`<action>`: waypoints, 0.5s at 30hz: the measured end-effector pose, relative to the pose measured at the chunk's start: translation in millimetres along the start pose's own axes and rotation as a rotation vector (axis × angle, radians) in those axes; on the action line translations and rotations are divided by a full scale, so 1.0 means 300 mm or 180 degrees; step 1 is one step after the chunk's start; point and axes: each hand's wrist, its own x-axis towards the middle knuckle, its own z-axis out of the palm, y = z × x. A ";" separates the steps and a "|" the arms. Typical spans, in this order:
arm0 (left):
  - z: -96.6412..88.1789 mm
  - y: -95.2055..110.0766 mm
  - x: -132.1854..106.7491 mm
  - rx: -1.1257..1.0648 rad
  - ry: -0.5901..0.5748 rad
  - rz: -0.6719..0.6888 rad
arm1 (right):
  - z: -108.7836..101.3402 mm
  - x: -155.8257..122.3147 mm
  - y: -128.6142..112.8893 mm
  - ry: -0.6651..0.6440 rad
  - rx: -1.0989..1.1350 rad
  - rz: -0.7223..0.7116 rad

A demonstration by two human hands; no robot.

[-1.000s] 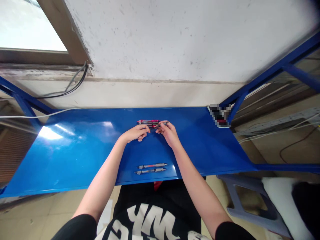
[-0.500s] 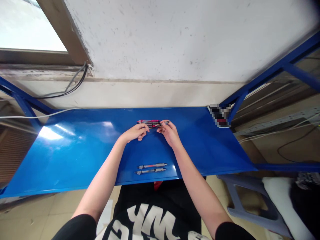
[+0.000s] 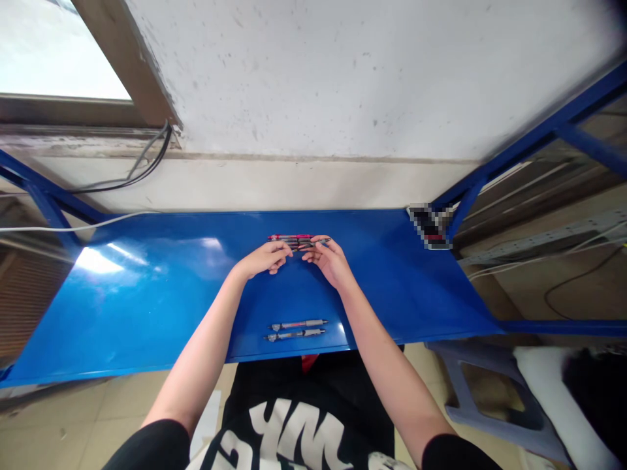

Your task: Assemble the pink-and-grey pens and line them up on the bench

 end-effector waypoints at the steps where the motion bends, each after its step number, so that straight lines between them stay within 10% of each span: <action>1: -0.003 0.000 -0.001 0.0010 0.0013 0.0008 | -0.001 0.000 0.000 0.0014 0.0000 -0.0018; 15: -0.015 0.000 -0.004 0.0064 0.0014 0.0046 | 0.004 -0.004 -0.002 0.0173 -0.0175 -0.0100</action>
